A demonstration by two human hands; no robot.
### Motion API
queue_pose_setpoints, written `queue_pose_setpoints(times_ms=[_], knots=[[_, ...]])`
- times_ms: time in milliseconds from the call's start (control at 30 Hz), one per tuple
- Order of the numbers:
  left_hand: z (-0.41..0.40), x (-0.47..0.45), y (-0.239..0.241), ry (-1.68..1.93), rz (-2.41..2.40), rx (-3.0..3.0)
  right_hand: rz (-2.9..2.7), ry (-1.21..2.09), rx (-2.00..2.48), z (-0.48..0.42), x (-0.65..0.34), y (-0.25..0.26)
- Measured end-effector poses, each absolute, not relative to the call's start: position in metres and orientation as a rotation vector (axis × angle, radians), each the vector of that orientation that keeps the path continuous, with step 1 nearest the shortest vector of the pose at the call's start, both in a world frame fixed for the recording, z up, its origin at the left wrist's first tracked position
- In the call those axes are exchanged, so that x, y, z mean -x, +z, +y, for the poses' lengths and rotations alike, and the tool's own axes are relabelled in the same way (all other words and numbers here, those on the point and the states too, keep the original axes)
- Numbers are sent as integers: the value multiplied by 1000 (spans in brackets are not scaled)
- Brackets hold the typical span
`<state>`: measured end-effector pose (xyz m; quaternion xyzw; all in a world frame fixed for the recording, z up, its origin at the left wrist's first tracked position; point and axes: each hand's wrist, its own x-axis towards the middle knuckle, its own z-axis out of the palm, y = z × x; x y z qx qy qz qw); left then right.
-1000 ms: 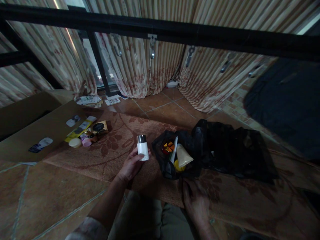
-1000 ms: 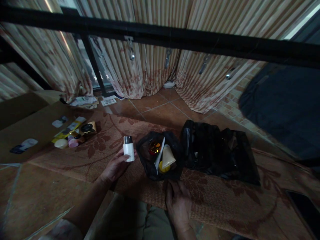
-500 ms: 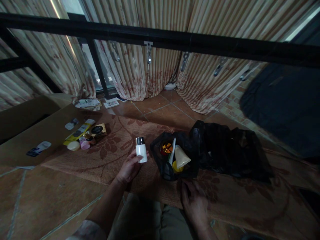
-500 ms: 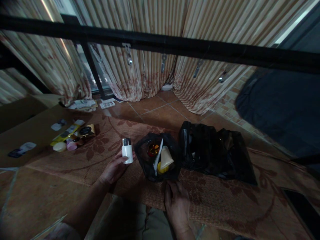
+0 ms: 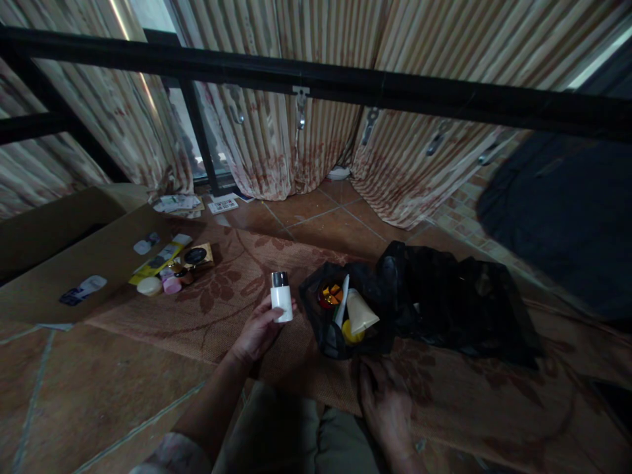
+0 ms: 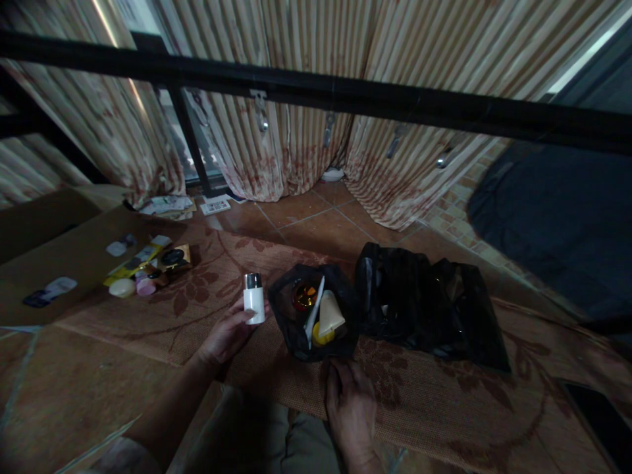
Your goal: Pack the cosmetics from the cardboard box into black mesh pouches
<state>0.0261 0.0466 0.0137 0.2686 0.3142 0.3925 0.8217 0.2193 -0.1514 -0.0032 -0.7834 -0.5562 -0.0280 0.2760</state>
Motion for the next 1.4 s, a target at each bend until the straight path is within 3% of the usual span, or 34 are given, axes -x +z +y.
queue_pose_setpoints(times_ms=[1400], knots=[[47, -26, 15, 843, 696, -554, -1493, -99, 2108, -151, -220, -7]])
